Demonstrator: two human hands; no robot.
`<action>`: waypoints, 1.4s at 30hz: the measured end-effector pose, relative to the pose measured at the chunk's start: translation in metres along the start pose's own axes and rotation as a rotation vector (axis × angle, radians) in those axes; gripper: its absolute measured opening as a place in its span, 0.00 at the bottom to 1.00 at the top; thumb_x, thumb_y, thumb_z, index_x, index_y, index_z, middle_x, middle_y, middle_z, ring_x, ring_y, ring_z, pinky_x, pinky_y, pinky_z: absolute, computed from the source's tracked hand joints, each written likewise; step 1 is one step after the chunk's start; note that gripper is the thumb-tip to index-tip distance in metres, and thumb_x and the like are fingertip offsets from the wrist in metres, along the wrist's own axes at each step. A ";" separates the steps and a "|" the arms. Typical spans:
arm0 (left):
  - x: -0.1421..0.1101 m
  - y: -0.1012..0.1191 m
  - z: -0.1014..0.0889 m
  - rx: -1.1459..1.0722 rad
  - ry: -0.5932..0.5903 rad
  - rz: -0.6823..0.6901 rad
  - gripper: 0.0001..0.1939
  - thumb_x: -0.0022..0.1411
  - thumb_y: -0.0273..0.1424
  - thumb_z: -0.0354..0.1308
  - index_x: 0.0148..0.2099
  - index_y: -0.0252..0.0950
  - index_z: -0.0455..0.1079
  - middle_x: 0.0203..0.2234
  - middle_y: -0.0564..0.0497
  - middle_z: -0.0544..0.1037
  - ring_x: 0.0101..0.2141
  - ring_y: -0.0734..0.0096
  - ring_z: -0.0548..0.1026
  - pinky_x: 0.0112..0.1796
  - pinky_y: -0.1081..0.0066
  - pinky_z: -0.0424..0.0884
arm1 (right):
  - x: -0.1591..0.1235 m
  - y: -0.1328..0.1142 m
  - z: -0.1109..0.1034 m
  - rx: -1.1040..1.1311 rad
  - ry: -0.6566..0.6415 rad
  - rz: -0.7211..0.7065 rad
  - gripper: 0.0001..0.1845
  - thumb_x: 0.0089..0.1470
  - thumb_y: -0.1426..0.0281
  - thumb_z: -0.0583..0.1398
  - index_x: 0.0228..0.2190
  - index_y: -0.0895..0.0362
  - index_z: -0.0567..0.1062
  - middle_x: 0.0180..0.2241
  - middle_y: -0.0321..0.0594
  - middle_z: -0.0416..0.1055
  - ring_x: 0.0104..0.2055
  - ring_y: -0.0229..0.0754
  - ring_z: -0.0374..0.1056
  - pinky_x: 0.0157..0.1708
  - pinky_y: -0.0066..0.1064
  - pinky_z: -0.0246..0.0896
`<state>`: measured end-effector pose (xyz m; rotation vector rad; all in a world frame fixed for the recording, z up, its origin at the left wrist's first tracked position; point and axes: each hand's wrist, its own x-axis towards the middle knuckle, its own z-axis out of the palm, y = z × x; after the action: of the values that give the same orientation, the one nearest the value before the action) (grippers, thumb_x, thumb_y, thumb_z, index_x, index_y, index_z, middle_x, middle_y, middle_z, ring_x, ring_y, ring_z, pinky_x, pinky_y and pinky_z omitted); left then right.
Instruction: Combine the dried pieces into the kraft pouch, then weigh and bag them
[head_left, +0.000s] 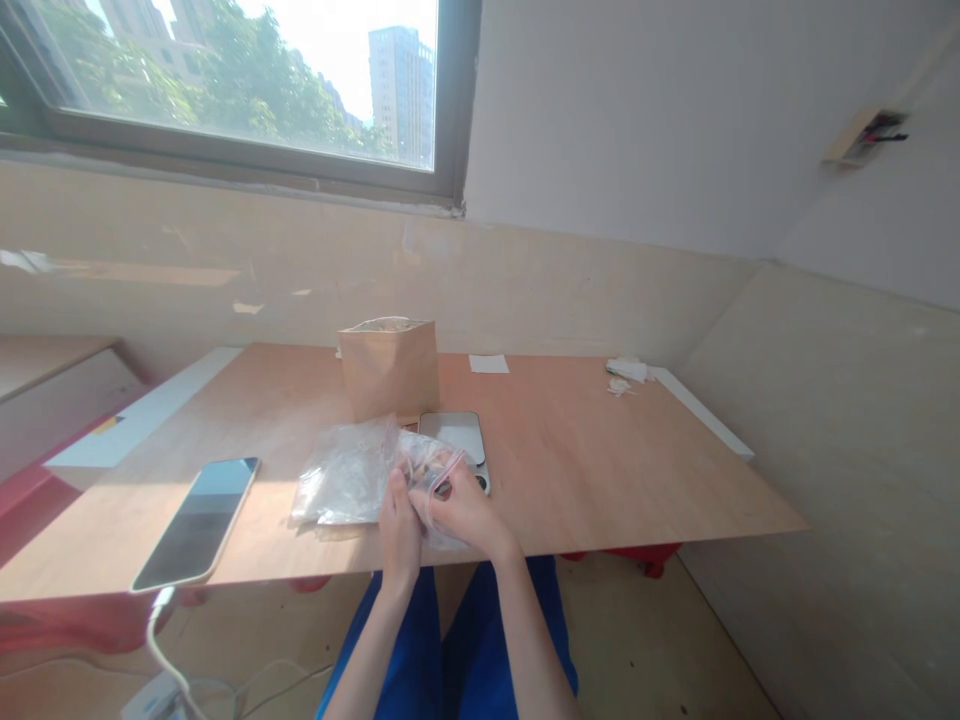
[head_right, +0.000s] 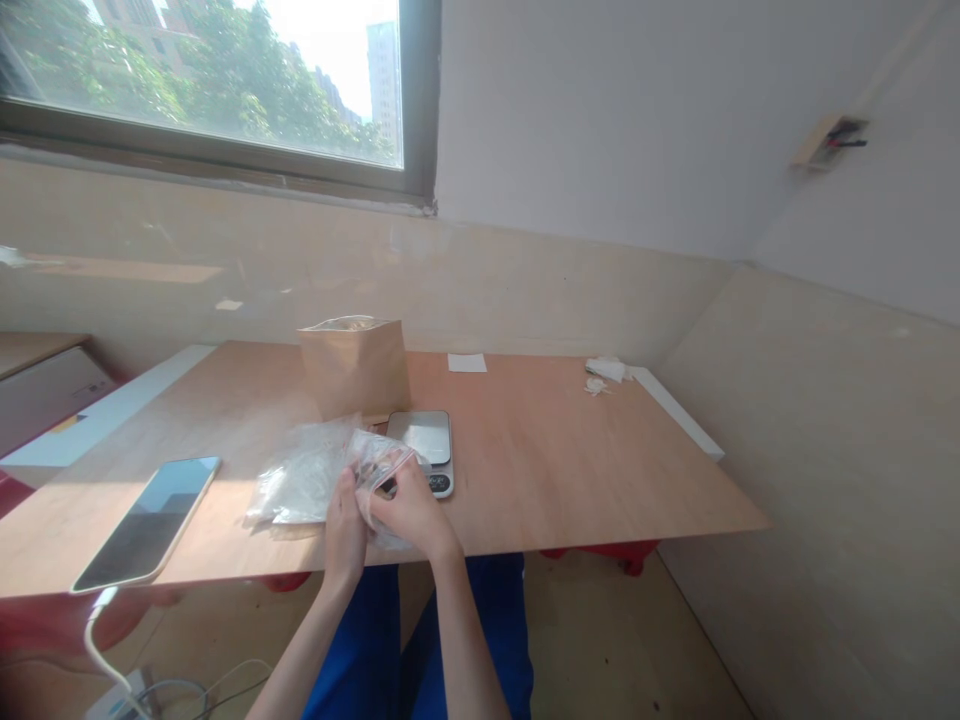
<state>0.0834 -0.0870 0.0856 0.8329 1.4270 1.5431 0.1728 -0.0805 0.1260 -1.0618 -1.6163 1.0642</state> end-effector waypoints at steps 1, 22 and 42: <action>0.000 0.000 0.000 0.002 0.000 0.000 0.23 0.65 0.42 0.42 0.53 0.36 0.68 0.55 0.46 0.69 0.58 0.64 0.61 0.59 0.65 0.52 | 0.000 0.002 0.001 0.014 0.004 0.003 0.12 0.44 0.75 0.59 0.35 0.56 0.73 0.33 0.36 0.72 0.36 0.40 0.68 0.37 0.30 0.65; 0.014 -0.006 -0.006 0.109 -0.028 0.050 0.24 0.63 0.46 0.43 0.49 0.38 0.71 0.46 0.46 0.76 0.51 0.60 0.70 0.54 0.62 0.60 | -0.002 0.039 0.005 0.084 0.002 0.084 0.07 0.42 0.72 0.62 0.18 0.56 0.68 0.17 0.30 0.62 0.24 0.36 0.60 0.26 0.26 0.60; 0.107 0.017 -0.069 0.821 0.388 0.349 0.29 0.64 0.38 0.42 0.62 0.26 0.54 0.58 0.30 0.58 0.57 0.49 0.60 0.54 0.52 0.57 | 0.075 0.006 -0.016 0.406 0.306 -0.048 0.19 0.45 0.59 0.63 0.37 0.59 0.74 0.39 0.41 0.74 0.45 0.44 0.68 0.49 0.38 0.62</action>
<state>-0.0256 -0.0191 0.0859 1.3619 2.3719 1.3957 0.1722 -0.0049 0.1403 -0.8578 -1.1179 1.0801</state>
